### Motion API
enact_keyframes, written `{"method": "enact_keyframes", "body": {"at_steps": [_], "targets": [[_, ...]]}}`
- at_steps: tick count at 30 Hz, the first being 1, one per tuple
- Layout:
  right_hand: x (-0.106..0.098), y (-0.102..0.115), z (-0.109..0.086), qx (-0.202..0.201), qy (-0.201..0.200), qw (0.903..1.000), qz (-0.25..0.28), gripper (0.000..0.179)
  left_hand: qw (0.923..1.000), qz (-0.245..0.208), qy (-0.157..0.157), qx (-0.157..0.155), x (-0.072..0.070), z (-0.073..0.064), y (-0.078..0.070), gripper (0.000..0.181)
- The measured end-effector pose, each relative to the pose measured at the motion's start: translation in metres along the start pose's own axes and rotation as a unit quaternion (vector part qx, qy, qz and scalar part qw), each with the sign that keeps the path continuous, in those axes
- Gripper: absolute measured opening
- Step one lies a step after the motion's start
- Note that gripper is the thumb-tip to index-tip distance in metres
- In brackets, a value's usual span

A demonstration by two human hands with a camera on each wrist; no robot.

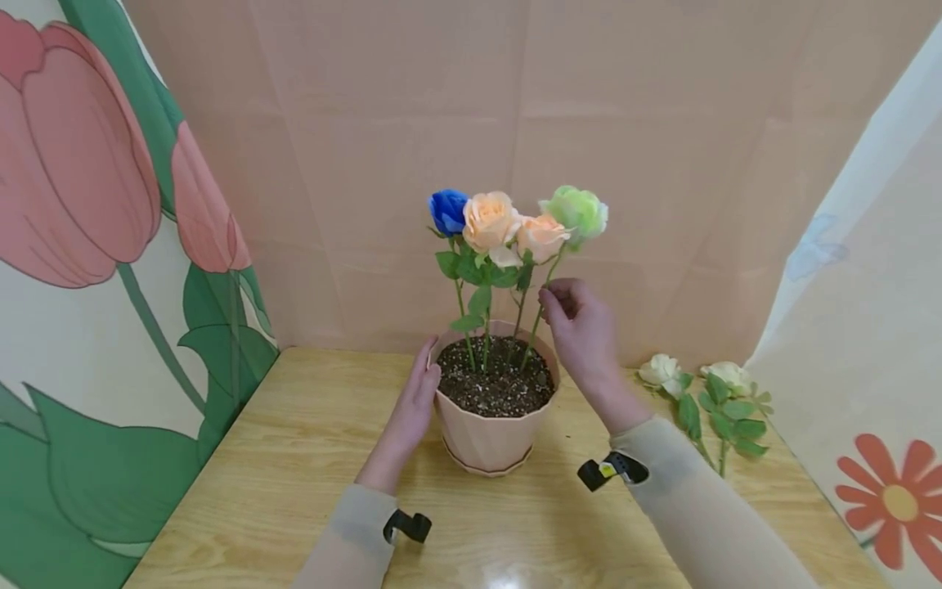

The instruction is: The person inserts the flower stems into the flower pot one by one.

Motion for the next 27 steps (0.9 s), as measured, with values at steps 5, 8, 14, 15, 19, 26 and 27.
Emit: {"method": "enact_keyframes", "body": {"at_steps": [5, 8, 14, 15, 19, 26, 27], "targets": [[0.004, -0.003, -0.004, -0.013, 0.009, 0.9998, -0.012, 0.017, 1.0, -0.002, -0.003, 0.001, 0.0, 0.001, 0.0, 0.061], [0.007, -0.006, -0.006, -0.017, 0.014, 0.9997, -0.013, 0.016, 1.0, 0.0, -0.003, 0.0, -0.001, 0.0, -0.001, 0.062], [0.01, -0.011, -0.01, -0.038, 0.01, 0.9991, -0.018, 0.014, 1.0, 0.002, -0.002, -0.003, -0.001, 0.0, 0.001, 0.062], [0.01, -0.011, -0.011, -0.043, 0.008, 0.9988, -0.021, 0.013, 1.0, 0.004, -0.002, -0.003, -0.001, 0.001, 0.001, 0.062], [0.011, -0.015, -0.013, -0.048, 0.002, 0.9986, -0.023, 0.013, 1.0, 0.009, -0.002, -0.003, -0.001, 0.0, 0.001, 0.062], [0.012, -0.017, -0.017, -0.05, 0.001, 0.9982, -0.033, 0.016, 0.9999, 0.01, -0.003, 0.001, -0.001, 0.001, 0.003, 0.061], [0.011, -0.017, -0.017, -0.05, 0.001, 0.9982, -0.034, 0.016, 0.9999, 0.011, -0.004, 0.001, 0.0, 0.001, 0.003, 0.061]]}}
Point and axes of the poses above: each hand's wrist, its own z-axis towards the middle knuckle, its own x-axis out of the palm, y = z × x, the point moved 4 cm from there along z, towards the middle knuckle, and after that the axes turned 10 degrees about z, right-handed, at the moved point
